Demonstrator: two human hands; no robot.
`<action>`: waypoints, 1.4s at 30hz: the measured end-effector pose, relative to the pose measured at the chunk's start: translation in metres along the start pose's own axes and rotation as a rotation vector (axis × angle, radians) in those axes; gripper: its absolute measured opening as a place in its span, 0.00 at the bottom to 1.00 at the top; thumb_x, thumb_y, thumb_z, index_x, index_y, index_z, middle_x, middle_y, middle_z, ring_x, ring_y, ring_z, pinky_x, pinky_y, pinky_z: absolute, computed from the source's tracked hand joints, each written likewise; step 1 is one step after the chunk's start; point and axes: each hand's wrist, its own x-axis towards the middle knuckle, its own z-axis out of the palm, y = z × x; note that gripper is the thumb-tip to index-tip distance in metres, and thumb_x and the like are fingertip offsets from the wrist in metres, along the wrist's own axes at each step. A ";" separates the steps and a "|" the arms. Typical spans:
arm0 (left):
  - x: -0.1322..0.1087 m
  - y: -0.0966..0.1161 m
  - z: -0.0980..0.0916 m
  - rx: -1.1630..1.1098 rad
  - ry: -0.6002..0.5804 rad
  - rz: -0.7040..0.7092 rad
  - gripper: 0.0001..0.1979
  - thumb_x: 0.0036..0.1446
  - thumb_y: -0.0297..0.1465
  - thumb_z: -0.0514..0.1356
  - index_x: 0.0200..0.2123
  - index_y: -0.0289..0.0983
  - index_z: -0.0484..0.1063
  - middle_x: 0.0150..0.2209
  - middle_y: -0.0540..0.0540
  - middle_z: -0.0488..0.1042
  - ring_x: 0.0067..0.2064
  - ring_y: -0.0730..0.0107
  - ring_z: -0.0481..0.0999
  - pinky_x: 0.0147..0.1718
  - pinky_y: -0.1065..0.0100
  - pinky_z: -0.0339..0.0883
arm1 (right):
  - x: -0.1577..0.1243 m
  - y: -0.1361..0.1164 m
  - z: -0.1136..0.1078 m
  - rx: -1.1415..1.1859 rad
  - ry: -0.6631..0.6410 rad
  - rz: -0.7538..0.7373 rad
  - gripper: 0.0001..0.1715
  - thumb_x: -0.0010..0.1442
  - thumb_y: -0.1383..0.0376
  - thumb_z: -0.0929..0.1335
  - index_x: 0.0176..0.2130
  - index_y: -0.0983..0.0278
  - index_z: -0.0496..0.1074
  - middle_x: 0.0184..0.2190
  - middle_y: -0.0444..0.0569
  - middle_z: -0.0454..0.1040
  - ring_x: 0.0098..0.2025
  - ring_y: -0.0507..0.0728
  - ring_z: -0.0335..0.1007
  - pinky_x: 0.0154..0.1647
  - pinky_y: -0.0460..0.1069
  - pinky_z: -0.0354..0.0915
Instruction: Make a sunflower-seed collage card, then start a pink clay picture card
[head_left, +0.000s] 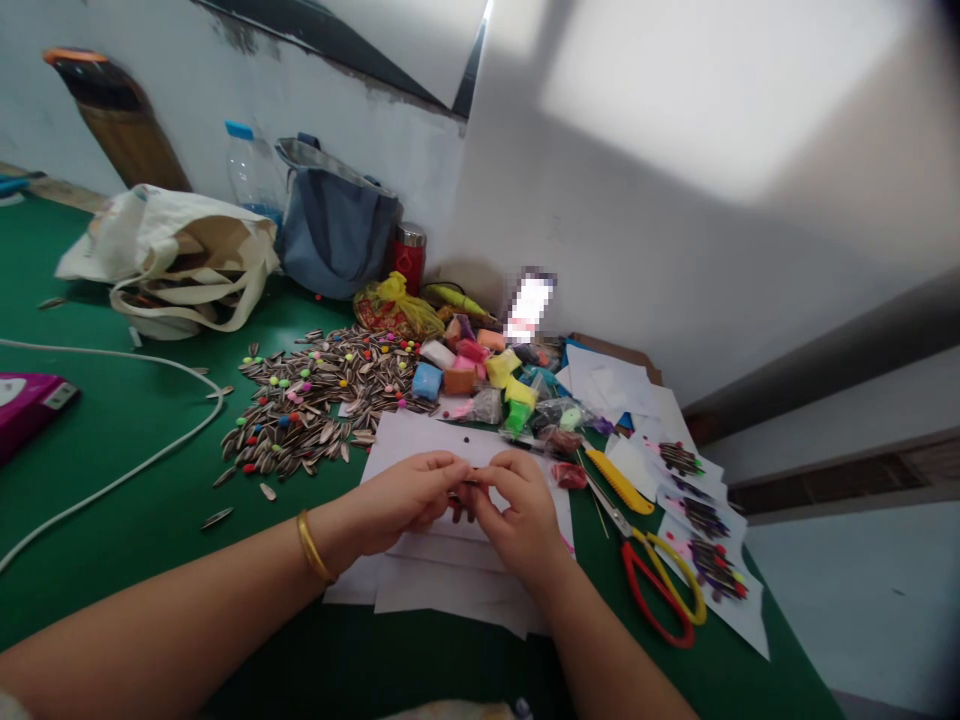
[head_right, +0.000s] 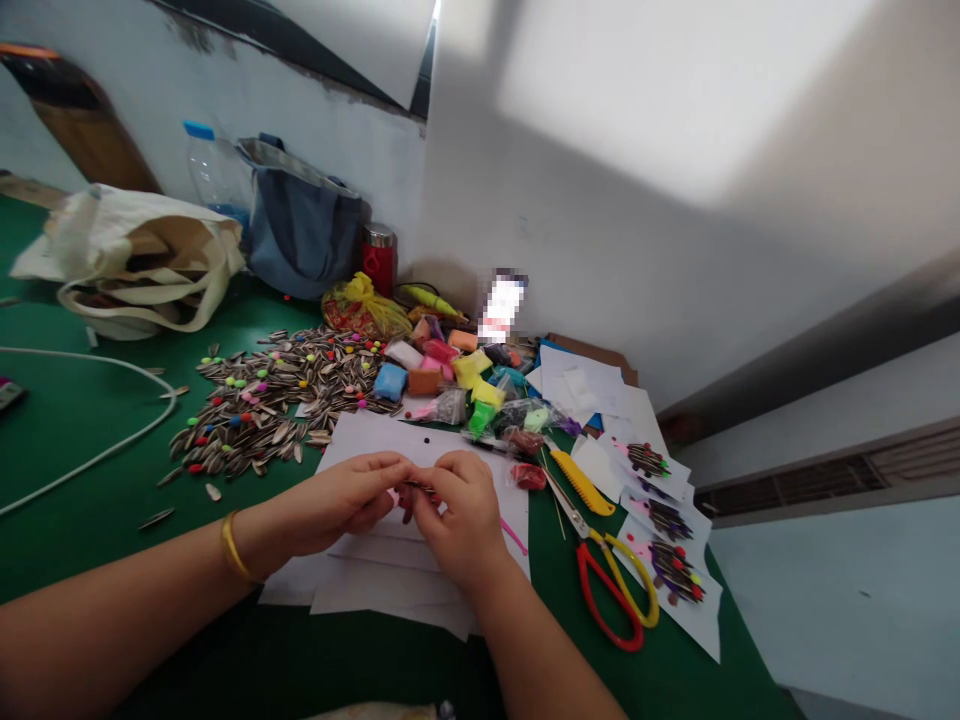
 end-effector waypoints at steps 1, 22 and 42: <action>0.001 0.000 0.000 0.034 0.029 0.039 0.17 0.55 0.45 0.63 0.32 0.36 0.69 0.20 0.54 0.67 0.18 0.81 0.55 0.17 0.76 0.45 | 0.000 0.001 0.000 0.008 0.008 0.007 0.08 0.61 0.67 0.68 0.37 0.59 0.78 0.34 0.48 0.70 0.39 0.56 0.67 0.42 0.53 0.63; 0.000 0.012 -0.002 -0.756 0.063 -0.260 0.19 0.66 0.42 0.52 0.43 0.31 0.72 0.33 0.41 0.72 0.32 0.71 0.76 0.23 0.77 0.69 | 0.001 0.014 -0.009 0.007 0.076 0.030 0.14 0.66 0.66 0.63 0.47 0.59 0.75 0.43 0.50 0.79 0.45 0.58 0.74 0.49 0.53 0.68; 0.016 0.009 -0.027 -0.504 0.272 -0.031 0.05 0.59 0.30 0.59 0.34 0.33 0.70 0.24 0.55 0.59 0.17 0.85 0.54 0.12 0.81 0.42 | 0.005 0.030 -0.020 -0.315 -0.414 0.226 0.12 0.57 0.73 0.66 0.37 0.62 0.78 0.35 0.47 0.78 0.40 0.56 0.71 0.41 0.48 0.60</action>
